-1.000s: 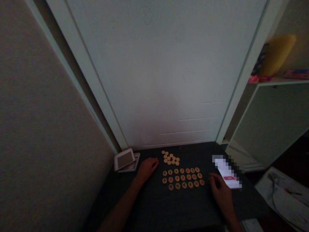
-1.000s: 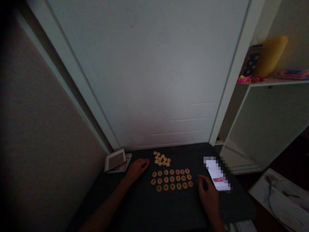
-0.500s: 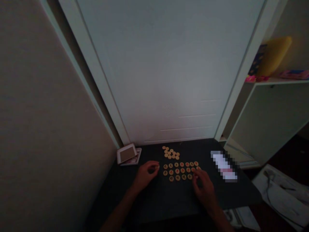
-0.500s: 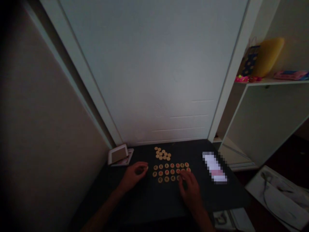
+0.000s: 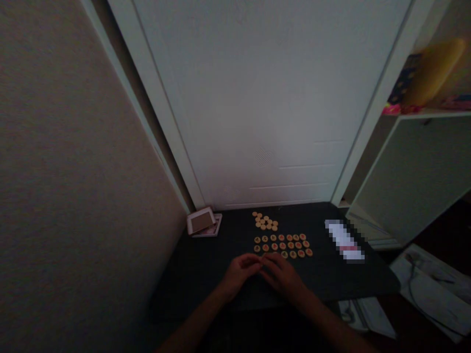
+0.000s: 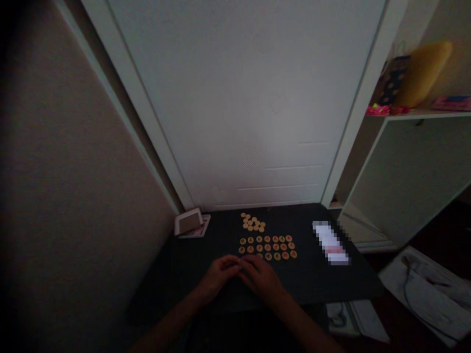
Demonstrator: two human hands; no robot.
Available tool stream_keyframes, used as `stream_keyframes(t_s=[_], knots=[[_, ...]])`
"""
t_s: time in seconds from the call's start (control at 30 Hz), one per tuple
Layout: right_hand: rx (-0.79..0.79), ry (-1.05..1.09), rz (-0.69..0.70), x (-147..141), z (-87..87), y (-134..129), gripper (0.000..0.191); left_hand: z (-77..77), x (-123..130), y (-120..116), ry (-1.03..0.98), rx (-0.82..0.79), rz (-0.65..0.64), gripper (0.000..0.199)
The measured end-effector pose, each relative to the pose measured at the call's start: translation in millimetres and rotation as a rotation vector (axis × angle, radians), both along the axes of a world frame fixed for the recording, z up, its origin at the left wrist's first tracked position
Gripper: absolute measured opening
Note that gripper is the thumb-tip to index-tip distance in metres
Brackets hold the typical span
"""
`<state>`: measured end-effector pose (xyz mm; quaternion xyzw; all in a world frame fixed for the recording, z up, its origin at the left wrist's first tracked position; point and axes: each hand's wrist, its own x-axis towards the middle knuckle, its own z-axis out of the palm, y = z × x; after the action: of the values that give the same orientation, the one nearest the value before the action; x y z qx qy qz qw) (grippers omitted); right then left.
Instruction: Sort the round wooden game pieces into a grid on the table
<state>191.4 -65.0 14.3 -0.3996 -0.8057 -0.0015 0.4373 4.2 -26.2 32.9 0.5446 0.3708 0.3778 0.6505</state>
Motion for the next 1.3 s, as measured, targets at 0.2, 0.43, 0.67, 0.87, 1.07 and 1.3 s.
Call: stream_keyframes(t_s=[0.2, 0.43, 0.67, 0.87, 1.07, 1.3], knots=[[-0.031, -0.022, 0.016, 3, -4.9, 8, 0.025, -9.5, 3, -1, -0.032, -0.102, -0.002, 0.034], [-0.028, -0.067, 0.06, 14, -5.8, 16, 0.027, -7.9, 6, 2, 0.008, -0.13, 0.011, 0.039], [0.027, -0.125, -0.032, 18, 27.2, 42, 0.024, 15.8, 21, 26, 0.006, -0.089, 0.103, 0.04], [0.017, -0.101, -0.039, 21, 37.6, 58, 0.025, 22.6, 32, 42, 0.012, -0.05, 0.164, 0.039], [-0.036, -0.092, 0.007, 33, 38.5, 67, 0.027, 23.4, 38, 50, 0.012, -0.056, 0.104, 0.044], [-0.021, -0.056, 0.042, 45, 46.4, 71, 0.028, 30.0, 38, 60, 0.059, -0.005, 0.007, 0.043]])
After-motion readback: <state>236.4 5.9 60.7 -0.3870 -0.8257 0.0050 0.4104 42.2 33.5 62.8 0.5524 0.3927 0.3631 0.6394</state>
